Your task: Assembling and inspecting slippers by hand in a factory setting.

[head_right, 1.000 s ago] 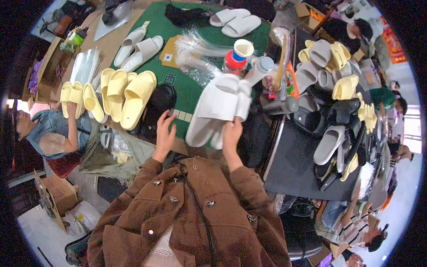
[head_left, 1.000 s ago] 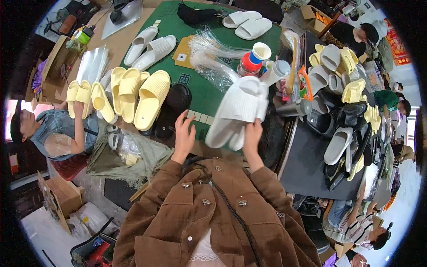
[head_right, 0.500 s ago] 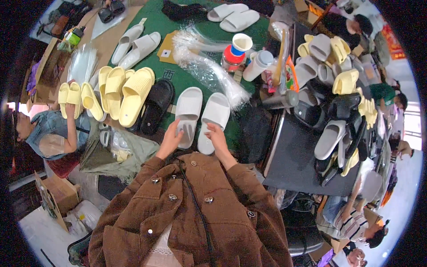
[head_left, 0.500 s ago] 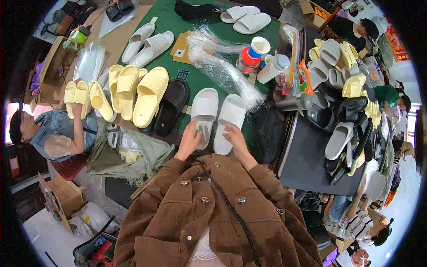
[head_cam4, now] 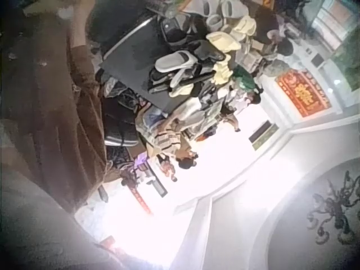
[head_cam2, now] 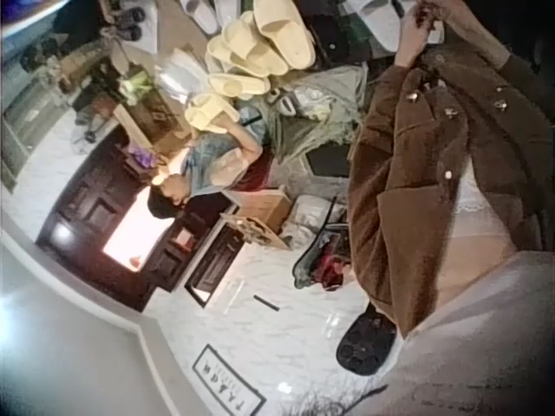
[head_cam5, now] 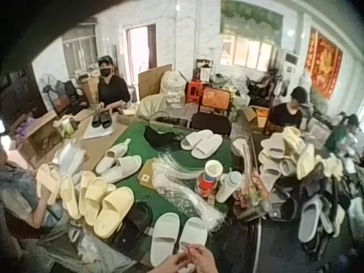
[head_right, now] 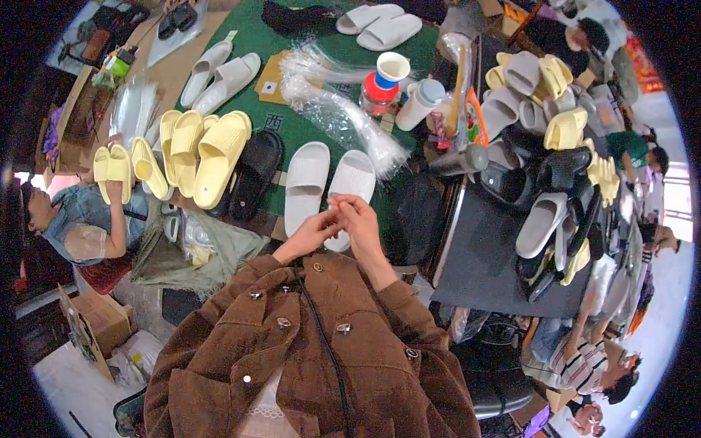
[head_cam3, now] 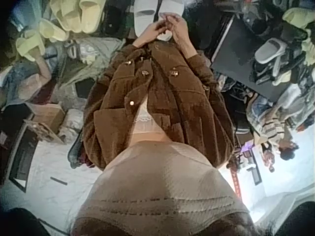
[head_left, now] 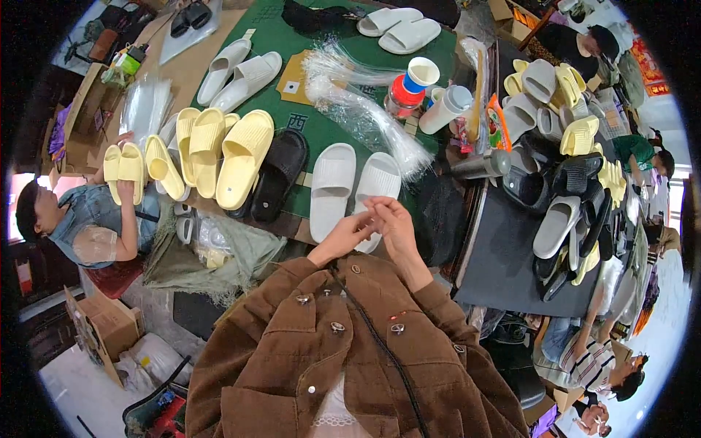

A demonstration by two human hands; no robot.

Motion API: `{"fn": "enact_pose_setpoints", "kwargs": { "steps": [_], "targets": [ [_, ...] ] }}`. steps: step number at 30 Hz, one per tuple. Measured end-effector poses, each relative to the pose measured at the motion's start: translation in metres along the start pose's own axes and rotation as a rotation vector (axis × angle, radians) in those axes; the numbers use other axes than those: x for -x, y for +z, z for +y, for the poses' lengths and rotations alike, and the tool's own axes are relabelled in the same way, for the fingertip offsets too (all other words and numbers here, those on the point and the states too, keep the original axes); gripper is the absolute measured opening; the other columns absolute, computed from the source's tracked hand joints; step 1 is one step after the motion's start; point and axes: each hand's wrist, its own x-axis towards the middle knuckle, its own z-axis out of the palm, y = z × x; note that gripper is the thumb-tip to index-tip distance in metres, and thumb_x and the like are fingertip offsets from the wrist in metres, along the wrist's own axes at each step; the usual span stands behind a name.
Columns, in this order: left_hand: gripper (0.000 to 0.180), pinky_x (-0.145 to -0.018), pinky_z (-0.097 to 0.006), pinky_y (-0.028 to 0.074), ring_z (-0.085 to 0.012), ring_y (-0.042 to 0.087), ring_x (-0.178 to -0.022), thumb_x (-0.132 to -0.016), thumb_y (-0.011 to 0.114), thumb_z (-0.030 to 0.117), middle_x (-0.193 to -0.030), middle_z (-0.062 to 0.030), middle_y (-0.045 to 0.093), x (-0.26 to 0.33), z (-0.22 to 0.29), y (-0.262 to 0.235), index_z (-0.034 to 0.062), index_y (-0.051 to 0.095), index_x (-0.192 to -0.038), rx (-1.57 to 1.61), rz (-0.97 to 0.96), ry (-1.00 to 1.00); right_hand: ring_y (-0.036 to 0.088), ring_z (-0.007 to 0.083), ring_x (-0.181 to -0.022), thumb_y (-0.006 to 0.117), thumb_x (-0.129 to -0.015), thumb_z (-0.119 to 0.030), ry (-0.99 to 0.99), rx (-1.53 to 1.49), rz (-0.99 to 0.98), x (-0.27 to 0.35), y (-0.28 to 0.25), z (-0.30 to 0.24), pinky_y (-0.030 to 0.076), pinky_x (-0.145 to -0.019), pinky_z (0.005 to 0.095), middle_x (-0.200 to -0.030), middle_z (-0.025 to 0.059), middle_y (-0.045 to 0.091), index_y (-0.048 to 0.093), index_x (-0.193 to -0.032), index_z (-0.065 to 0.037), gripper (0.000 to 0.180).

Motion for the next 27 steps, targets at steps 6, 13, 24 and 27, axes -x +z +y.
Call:
{"fn": "enact_pose_setpoints", "kwargs": {
  "steps": [6,13,24,27],
  "targets": [
    [0.019,-0.059,-0.027,0.043,-0.0121,0.053,-0.065,-0.084,0.051,0.010,-0.073,-0.0058,0.059,0.005,0.008,-0.004,0.0015,0.058,-0.100,-0.067,-0.035,0.042,0.057,0.0148,-0.085,0.048,-0.090,-0.009,-0.048,-0.118,0.092,-0.001,-0.007,-0.017,0.047,-0.077,0.0256,-0.098,0.0077,0.057,0.050,-0.099,-0.006,0.009],
    [0.010,-0.066,-0.037,0.045,-0.0335,0.057,-0.076,-0.081,0.052,0.006,-0.081,-0.0149,0.059,0.012,0.012,-0.037,0.0016,0.056,-0.089,-0.527,0.240,0.288,0.056,0.0128,-0.077,0.049,-0.090,-0.011,-0.232,-0.193,0.297,-0.008,-0.056,-0.020,0.045,-0.068,0.0228,-0.086,0.0049,0.057,0.049,-0.103,-0.007,0.013],
    [0.008,-0.070,-0.038,0.046,-0.0326,0.054,-0.084,-0.079,0.051,0.003,-0.087,-0.0129,0.055,0.031,-0.001,-0.069,0.0032,0.054,-0.086,-0.772,0.508,0.367,0.058,0.0121,-0.080,0.052,-0.090,-0.015,-0.168,-0.012,0.393,-0.002,-0.081,-0.015,0.045,-0.070,0.0223,-0.090,0.0049,0.060,0.052,-0.099,-0.006,0.013],
    [0.007,-0.070,-0.038,0.045,-0.0327,0.054,-0.083,-0.079,0.053,0.005,-0.086,-0.0129,0.055,0.035,-0.007,-0.067,0.0028,0.054,-0.085,-0.726,0.459,0.316,0.057,0.0110,-0.076,0.053,-0.089,-0.015,-0.145,0.010,0.402,0.000,-0.080,-0.013,0.044,-0.067,0.0213,-0.086,0.0040,0.060,0.052,-0.097,-0.007,0.012]
  ]
}}
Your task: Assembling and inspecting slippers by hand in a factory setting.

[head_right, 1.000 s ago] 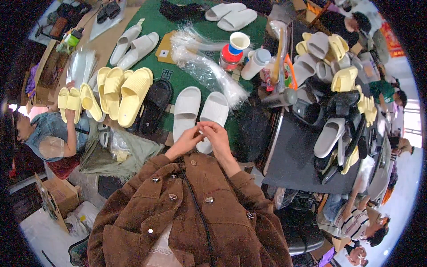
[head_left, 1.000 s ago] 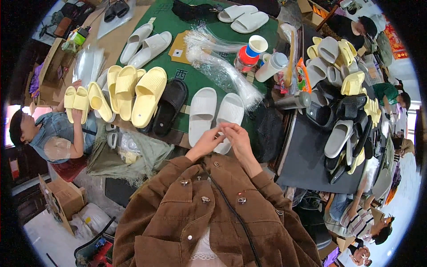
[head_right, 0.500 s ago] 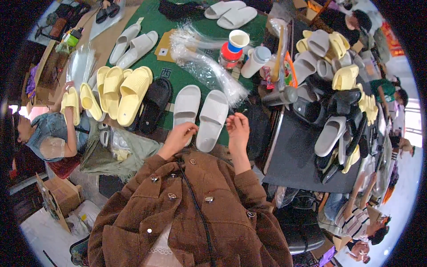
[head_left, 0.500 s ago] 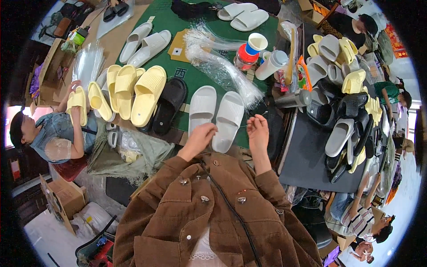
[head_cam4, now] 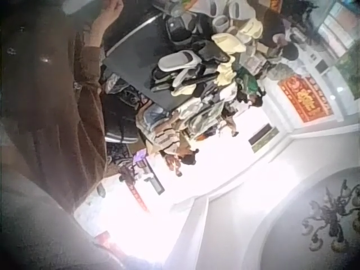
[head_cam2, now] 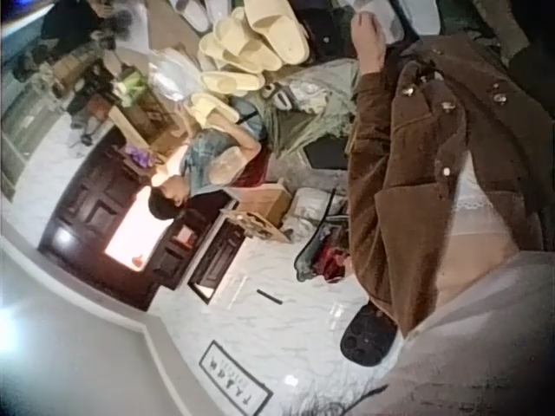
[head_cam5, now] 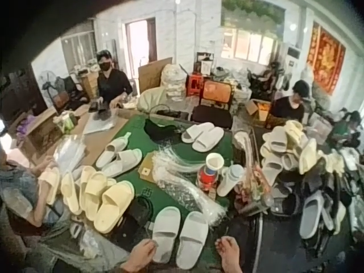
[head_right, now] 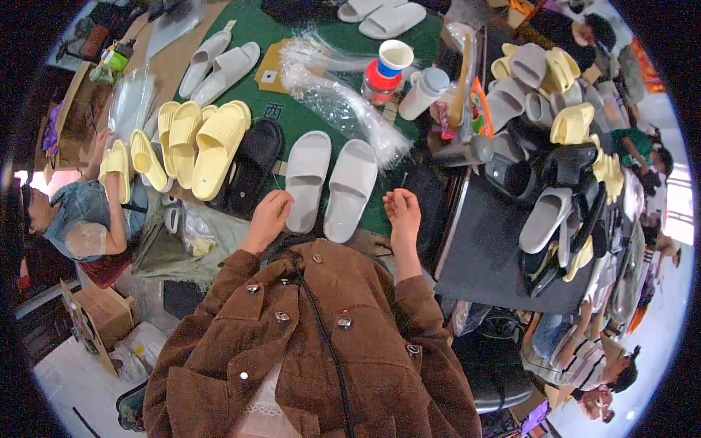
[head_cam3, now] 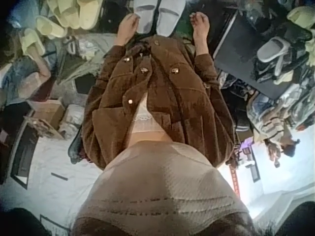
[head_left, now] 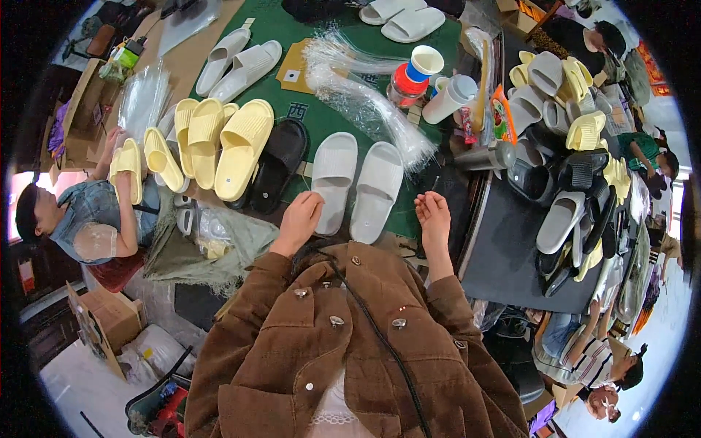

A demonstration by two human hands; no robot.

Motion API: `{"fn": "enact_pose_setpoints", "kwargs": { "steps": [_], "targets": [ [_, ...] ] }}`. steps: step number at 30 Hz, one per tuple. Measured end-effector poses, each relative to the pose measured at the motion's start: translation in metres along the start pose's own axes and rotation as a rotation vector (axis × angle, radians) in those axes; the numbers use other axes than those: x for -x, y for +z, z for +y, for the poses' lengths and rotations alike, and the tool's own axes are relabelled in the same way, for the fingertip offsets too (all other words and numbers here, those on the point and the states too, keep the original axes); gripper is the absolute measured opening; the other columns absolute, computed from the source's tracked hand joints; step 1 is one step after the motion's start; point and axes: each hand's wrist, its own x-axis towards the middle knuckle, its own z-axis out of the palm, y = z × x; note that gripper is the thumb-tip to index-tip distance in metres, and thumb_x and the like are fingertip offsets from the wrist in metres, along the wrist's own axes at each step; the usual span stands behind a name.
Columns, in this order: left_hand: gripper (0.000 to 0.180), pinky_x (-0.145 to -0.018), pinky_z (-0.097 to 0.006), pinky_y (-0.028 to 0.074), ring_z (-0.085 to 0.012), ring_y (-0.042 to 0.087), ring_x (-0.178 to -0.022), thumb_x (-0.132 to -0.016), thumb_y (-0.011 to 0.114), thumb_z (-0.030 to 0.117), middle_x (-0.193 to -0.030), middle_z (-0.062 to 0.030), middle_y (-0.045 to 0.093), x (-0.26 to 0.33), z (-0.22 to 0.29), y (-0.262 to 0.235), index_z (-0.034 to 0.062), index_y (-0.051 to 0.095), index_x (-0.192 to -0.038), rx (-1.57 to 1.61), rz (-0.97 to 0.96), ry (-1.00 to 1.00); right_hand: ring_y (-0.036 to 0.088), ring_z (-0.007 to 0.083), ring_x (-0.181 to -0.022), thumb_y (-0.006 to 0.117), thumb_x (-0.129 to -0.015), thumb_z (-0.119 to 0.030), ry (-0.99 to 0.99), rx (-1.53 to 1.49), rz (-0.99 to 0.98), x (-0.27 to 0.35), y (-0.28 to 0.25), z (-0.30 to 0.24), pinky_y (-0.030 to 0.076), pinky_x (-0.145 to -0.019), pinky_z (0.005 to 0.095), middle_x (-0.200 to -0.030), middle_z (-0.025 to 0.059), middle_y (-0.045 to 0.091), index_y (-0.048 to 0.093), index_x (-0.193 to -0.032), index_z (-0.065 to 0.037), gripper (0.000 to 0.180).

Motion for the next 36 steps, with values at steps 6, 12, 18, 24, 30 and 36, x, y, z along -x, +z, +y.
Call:
{"fn": "enact_pose_setpoints", "kwargs": {
  "steps": [6,12,18,24,30,36],
  "targets": [
    [0.006,-0.069,-0.039,0.045,-0.0334,0.054,-0.081,-0.079,0.053,0.008,-0.082,-0.0135,0.055,0.015,-0.017,0.032,0.0018,0.054,-0.081,0.090,-0.236,0.041,0.054,0.0089,-0.063,0.054,-0.084,-0.009,0.003,0.368,-0.125,0.005,0.008,0.016,0.041,-0.057,0.0205,-0.075,0.0044,0.060,0.051,-0.097,-0.005,0.013],
    [0.007,-0.068,-0.041,0.045,-0.0337,0.053,-0.080,-0.079,0.053,0.008,-0.083,-0.0130,0.054,0.007,-0.020,0.046,0.0033,0.054,-0.083,0.094,-0.220,0.048,0.061,0.0123,-0.063,0.049,-0.082,-0.005,0.105,0.767,-0.390,0.003,0.005,0.047,0.047,-0.054,0.0252,-0.078,0.0063,0.063,0.059,-0.090,-0.001,0.013],
    [0.027,-0.080,-0.041,0.044,-0.0349,0.050,-0.095,-0.079,0.054,0.010,-0.101,-0.0164,0.051,-0.010,-0.027,0.048,-0.0004,0.048,-0.103,-0.105,-0.197,0.051,0.064,0.0176,-0.074,0.049,-0.084,-0.009,0.090,0.935,-0.460,-0.007,0.017,0.070,0.049,-0.061,0.0274,-0.089,0.0127,0.064,0.060,-0.099,-0.002,0.020],
    [0.060,-0.097,-0.039,0.034,-0.0367,0.040,-0.115,-0.079,0.061,0.028,-0.125,-0.0234,0.041,-0.019,-0.020,0.064,-0.0059,0.038,-0.123,-0.076,-0.202,0.084,0.045,0.0209,-0.114,0.047,-0.088,-0.017,-0.012,0.799,-0.553,-0.030,0.028,0.090,0.035,-0.093,0.0306,-0.127,0.0101,0.047,0.044,-0.127,-0.005,0.041],
    [0.073,-0.098,-0.041,0.031,-0.0402,0.037,-0.117,-0.077,0.064,0.039,-0.127,-0.0270,0.037,-0.014,-0.024,0.088,-0.0088,0.035,-0.124,-0.104,-0.168,0.041,0.029,0.0217,-0.129,0.041,-0.088,-0.015,0.224,0.543,-0.498,-0.014,0.049,0.077,0.023,-0.104,0.0299,-0.139,0.0124,0.033,0.031,-0.134,0.001,0.049],
    [0.059,-0.089,-0.042,0.036,-0.0408,0.043,-0.105,-0.073,0.068,0.025,-0.116,-0.0250,0.043,-0.021,-0.025,0.096,-0.0073,0.041,-0.115,-0.104,-0.019,0.069,0.028,0.0202,-0.128,0.042,-0.089,-0.023,0.330,0.475,-0.570,-0.020,0.040,0.081,0.022,-0.104,0.0341,-0.144,0.0062,0.021,0.019,-0.140,-0.007,0.058]
  ]
}}
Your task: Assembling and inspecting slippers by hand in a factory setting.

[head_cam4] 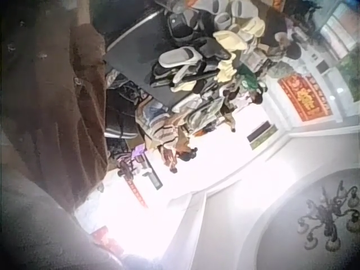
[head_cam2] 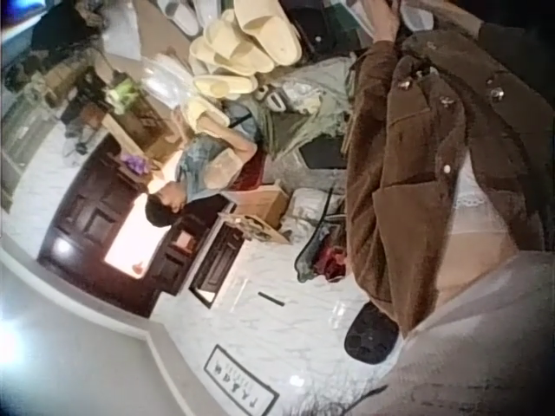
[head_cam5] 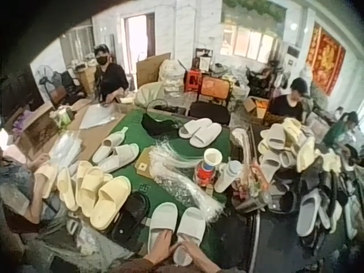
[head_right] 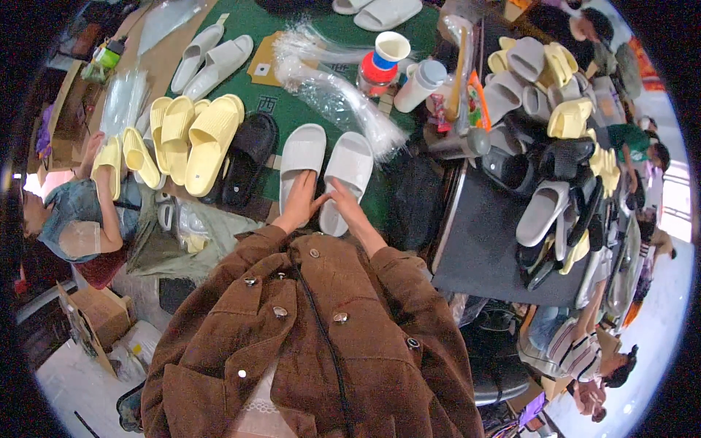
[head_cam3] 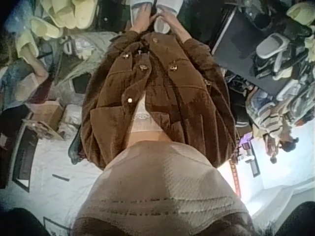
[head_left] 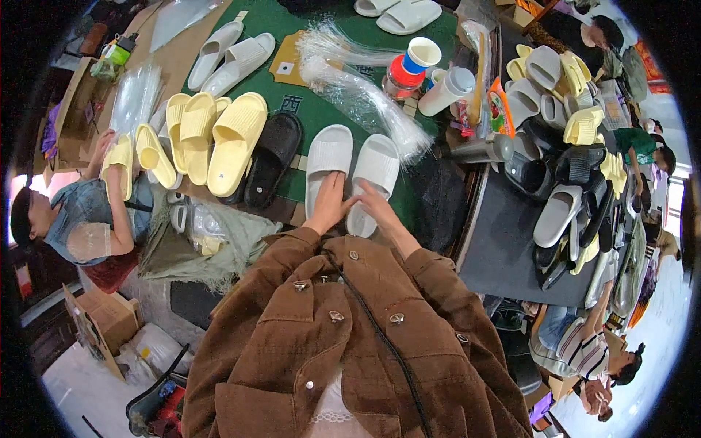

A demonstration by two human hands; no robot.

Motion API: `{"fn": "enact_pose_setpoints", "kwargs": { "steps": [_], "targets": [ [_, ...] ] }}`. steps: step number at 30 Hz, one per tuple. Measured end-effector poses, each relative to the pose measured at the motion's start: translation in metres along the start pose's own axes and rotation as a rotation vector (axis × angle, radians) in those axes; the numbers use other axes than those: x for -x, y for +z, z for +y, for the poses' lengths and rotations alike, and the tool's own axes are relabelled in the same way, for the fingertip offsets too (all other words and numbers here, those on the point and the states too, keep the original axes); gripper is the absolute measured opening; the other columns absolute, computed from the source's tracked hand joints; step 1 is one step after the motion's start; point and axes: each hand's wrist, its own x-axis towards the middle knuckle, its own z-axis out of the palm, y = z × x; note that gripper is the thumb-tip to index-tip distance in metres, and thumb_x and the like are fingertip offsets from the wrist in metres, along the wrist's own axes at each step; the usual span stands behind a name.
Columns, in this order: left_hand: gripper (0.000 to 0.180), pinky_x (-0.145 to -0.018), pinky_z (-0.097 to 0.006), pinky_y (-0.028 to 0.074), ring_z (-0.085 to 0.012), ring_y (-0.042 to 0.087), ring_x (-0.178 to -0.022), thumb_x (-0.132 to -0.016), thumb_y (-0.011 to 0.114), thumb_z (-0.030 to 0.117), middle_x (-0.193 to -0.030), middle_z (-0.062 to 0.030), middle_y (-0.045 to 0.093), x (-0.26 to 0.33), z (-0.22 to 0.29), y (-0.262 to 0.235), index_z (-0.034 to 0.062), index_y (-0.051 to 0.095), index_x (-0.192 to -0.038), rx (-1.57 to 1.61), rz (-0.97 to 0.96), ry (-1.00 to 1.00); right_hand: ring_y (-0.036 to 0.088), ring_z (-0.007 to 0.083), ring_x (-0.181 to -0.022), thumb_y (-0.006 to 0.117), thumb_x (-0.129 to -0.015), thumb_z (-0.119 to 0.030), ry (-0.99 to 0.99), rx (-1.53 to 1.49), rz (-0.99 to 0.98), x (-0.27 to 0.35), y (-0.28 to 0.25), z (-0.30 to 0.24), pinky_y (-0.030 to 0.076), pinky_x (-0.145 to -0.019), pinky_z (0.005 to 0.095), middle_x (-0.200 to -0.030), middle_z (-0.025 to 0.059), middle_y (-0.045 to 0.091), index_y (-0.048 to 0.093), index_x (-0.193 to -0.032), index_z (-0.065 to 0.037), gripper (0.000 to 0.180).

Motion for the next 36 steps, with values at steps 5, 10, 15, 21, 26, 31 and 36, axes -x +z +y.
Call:
{"fn": "enact_pose_setpoints", "kwargs": {
  "steps": [5,10,15,21,26,31,36],
  "targets": [
    [0.049,-0.084,-0.043,0.038,-0.0400,0.045,-0.097,-0.071,0.068,0.018,-0.106,-0.0222,0.047,-0.008,0.002,0.003,-0.0055,0.044,-0.107,0.044,-0.044,-0.035,0.027,0.0204,-0.128,0.042,-0.090,-0.027,-0.012,-0.022,0.004,-0.006,-0.002,0.008,0.022,-0.104,0.0380,-0.144,0.0059,0.021,0.019,-0.140,-0.008,0.058],
    [0.038,-0.076,-0.045,0.039,-0.0411,0.047,-0.090,-0.074,0.065,0.016,-0.099,-0.0230,0.049,-0.010,-0.006,0.010,-0.0042,0.046,-0.099,0.013,-0.008,-0.041,0.025,0.0202,-0.129,0.040,-0.091,-0.027,0.047,0.009,0.061,0.006,0.014,-0.015,0.023,-0.104,0.0374,-0.144,0.0074,0.022,0.019,-0.140,-0.008,0.057],
    [0.030,-0.079,-0.044,0.038,-0.0387,0.048,-0.091,-0.073,0.065,0.018,-0.094,-0.0222,0.051,-0.018,-0.009,0.023,-0.0027,0.051,-0.089,-0.084,-0.039,-0.196,0.026,0.0207,-0.129,0.040,-0.092,-0.032,0.028,0.004,0.056,0.006,0.015,-0.013,0.027,-0.102,0.0344,-0.144,0.0097,0.020,0.017,-0.140,-0.007,0.059],
    [0.027,-0.075,-0.044,0.039,-0.0381,0.050,-0.086,-0.075,0.061,0.022,-0.089,-0.0217,0.053,-0.017,-0.015,0.036,-0.0026,0.053,-0.083,-0.120,0.022,-0.171,0.033,0.0220,-0.124,0.045,-0.091,-0.025,0.011,0.184,0.086,0.000,0.018,-0.011,0.032,-0.097,0.0307,-0.144,0.0114,0.022,0.018,-0.140,-0.004,0.059],
    [0.028,-0.075,-0.046,0.038,-0.0385,0.050,-0.086,-0.075,0.060,0.024,-0.089,-0.0226,0.054,-0.024,-0.014,0.044,-0.0036,0.056,-0.079,-0.098,-0.014,-0.256,0.040,0.0210,-0.118,0.050,-0.090,-0.032,-0.097,0.240,0.011,-0.003,0.004,0.008,0.037,-0.094,0.0342,-0.139,0.0092,0.029,0.020,-0.140,-0.010,0.062],
    [0.030,-0.075,-0.047,0.038,-0.0390,0.052,-0.081,-0.072,0.061,0.024,-0.081,-0.0234,0.057,-0.029,-0.011,0.053,-0.0058,0.059,-0.072,-0.128,0.086,-0.352,0.047,0.0207,-0.112,0.050,-0.090,-0.029,-0.103,0.185,-0.006,0.010,-0.002,0.008,0.039,-0.092,0.0325,-0.133,0.0101,0.038,0.027,-0.137,-0.006,0.057],
    [0.023,-0.074,-0.047,0.038,-0.0409,0.053,-0.071,-0.071,0.059,0.018,-0.069,-0.0221,0.058,-0.032,-0.008,0.050,-0.0047,0.060,-0.067,-0.020,0.166,-0.451,0.055,0.0141,-0.097,0.051,-0.088,-0.020,-0.048,0.218,0.029,0.025,-0.004,-0.002,0.043,-0.082,0.0263,-0.109,0.0081,0.058,0.051,-0.117,0.000,0.035]
  ]
}}
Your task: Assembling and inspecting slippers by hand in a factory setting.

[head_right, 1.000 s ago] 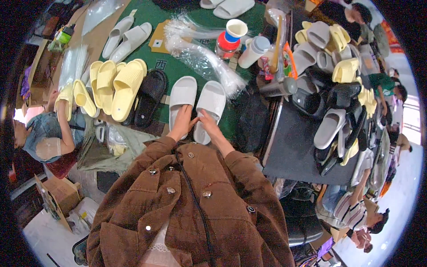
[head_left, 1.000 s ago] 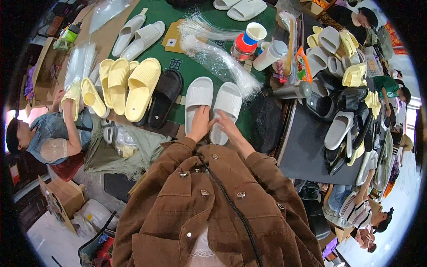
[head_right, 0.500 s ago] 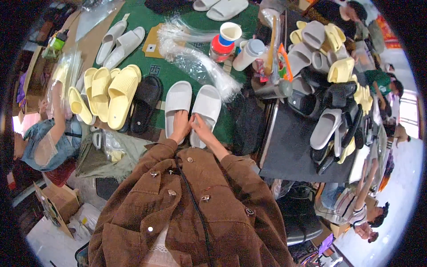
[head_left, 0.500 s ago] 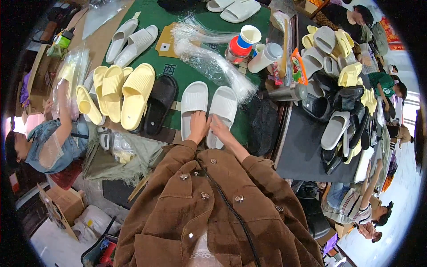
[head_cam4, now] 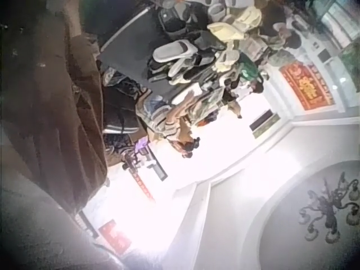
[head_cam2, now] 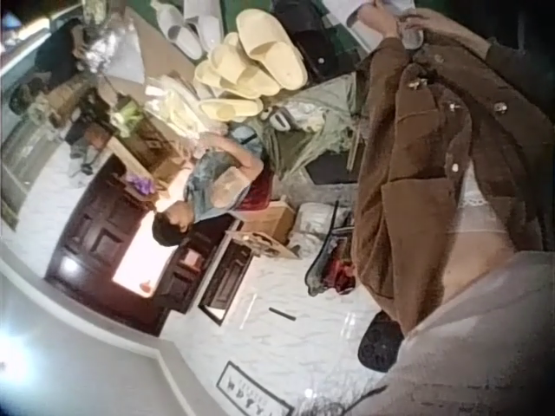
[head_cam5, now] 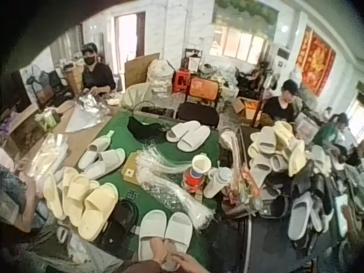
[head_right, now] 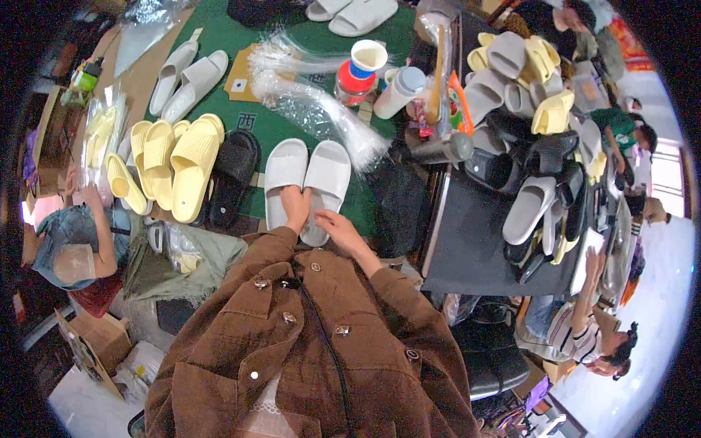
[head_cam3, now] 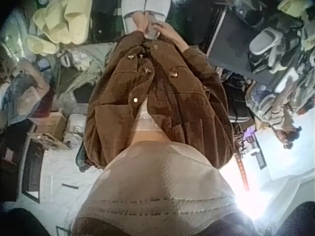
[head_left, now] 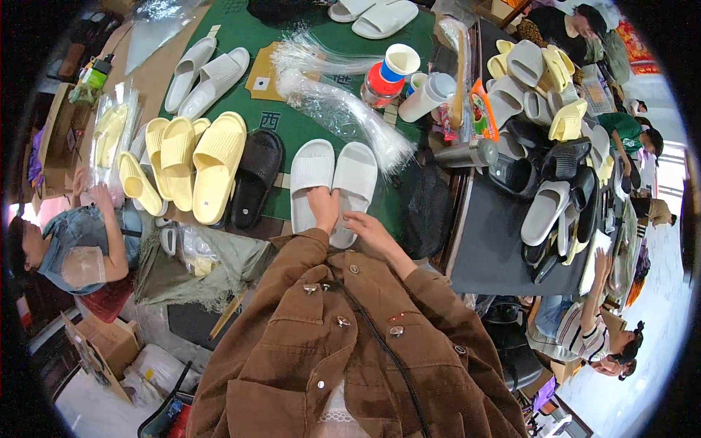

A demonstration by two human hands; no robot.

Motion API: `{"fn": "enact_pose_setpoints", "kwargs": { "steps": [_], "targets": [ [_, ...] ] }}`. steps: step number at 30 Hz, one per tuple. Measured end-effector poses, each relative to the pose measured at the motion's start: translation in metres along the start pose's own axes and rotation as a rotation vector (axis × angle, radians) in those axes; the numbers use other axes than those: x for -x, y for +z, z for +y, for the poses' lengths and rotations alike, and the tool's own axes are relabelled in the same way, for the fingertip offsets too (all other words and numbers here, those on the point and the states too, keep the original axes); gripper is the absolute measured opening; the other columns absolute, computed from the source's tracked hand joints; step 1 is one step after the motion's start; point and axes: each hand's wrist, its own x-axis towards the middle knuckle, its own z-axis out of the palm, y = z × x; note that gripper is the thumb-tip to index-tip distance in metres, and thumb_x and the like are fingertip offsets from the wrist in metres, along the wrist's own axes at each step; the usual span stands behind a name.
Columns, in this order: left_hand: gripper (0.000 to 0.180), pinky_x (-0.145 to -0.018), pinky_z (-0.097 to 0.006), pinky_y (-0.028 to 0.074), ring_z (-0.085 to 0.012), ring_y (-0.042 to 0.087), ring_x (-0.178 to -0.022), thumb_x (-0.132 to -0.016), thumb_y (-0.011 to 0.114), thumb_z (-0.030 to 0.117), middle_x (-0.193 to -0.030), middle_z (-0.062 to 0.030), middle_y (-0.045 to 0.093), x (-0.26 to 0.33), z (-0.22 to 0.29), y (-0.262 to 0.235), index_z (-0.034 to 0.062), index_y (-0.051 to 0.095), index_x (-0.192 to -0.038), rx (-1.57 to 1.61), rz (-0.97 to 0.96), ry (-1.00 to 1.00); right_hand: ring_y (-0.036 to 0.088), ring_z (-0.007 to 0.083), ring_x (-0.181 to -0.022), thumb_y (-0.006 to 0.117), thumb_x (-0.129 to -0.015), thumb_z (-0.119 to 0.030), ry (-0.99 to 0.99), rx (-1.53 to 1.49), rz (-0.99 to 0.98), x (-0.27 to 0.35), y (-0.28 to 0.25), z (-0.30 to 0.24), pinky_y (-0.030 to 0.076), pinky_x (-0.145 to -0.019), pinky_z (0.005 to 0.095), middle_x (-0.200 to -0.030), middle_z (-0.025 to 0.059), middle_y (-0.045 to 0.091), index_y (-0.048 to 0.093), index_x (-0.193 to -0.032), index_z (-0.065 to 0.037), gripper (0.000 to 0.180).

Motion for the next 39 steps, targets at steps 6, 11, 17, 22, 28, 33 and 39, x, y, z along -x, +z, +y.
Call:
{"fn": "enact_pose_setpoints", "kwargs": {
  "steps": [6,11,17,22,28,33,39],
  "targets": [
    [0.020,-0.074,-0.047,0.039,-0.0408,0.050,-0.081,-0.067,0.059,0.010,-0.082,-0.0243,0.057,0.004,-0.009,-0.016,-0.0060,0.060,-0.078,0.079,0.023,0.162,0.057,0.0149,-0.094,0.048,-0.090,-0.015,-0.136,0.012,0.099,0.006,-0.018,-0.029,0.045,-0.082,0.0255,-0.110,0.0094,0.057,0.051,-0.115,0.002,0.030],
    [0.037,-0.085,-0.044,0.039,-0.0418,0.050,-0.095,-0.066,0.058,0.006,-0.098,-0.0241,0.058,0.010,0.014,-0.050,0.0000,0.059,-0.103,0.185,-0.070,0.346,0.059,0.0133,-0.086,0.046,-0.090,-0.009,-0.365,0.033,0.435,0.001,-0.039,-0.066,0.045,-0.078,0.0246,-0.096,0.0079,0.063,0.058,-0.105,0.001,0.022],
    [0.045,-0.085,-0.044,0.040,-0.0404,0.050,-0.097,-0.061,0.061,0.004,-0.103,-0.0216,0.056,0.020,0.028,-0.068,0.0023,0.060,-0.105,0.220,-0.017,0.454,0.063,0.0231,-0.076,0.051,-0.086,-0.021,-0.357,0.346,0.480,-0.002,-0.043,-0.082,0.047,-0.068,0.0298,-0.083,0.0153,0.064,0.062,-0.094,-0.002,0.024],
    [0.041,-0.082,-0.043,0.041,-0.0396,0.052,-0.094,-0.059,0.062,0.005,-0.102,-0.0199,0.058,0.022,0.035,-0.075,0.0027,0.062,-0.100,0.239,0.059,0.516,0.060,0.0200,-0.075,0.051,-0.087,-0.029,-0.253,0.476,0.432,-0.003,-0.030,-0.086,0.044,-0.067,0.0301,-0.081,0.0166,0.060,0.059,-0.097,0.001,0.033],
    [0.040,-0.080,-0.043,0.042,-0.0368,0.055,-0.091,-0.059,0.064,0.005,-0.098,-0.0167,0.060,0.017,0.039,-0.085,0.0032,0.063,-0.099,0.229,0.104,0.574,0.054,0.0108,-0.072,0.056,-0.086,-0.025,-0.212,0.188,0.375,0.000,-0.021,-0.089,0.041,-0.068,0.0238,-0.080,0.0048,0.062,0.060,-0.092,0.004,0.030],
    [0.038,-0.080,-0.042,0.043,-0.0359,0.056,-0.091,-0.063,0.066,0.007,-0.099,-0.0158,0.061,0.017,0.046,-0.094,0.0037,0.063,-0.101,0.219,0.152,0.617,0.051,0.0045,-0.072,0.063,-0.081,-0.015,-0.187,-0.102,0.443,0.003,-0.012,-0.088,0.038,-0.065,0.0202,-0.078,-0.0017,0.059,0.063,-0.084,-0.001,0.014],
    [0.041,-0.081,-0.042,0.042,-0.0352,0.056,-0.093,-0.063,0.066,0.006,-0.100,-0.0148,0.061,0.020,0.040,-0.092,0.0046,0.063,-0.103,0.232,0.142,0.569,0.051,0.0050,-0.071,0.063,-0.081,-0.013,-0.217,-0.295,0.488,0.010,0.000,-0.088,0.039,-0.067,0.0200,-0.076,-0.0022,0.058,0.061,-0.084,-0.002,0.011]
  ]
}}
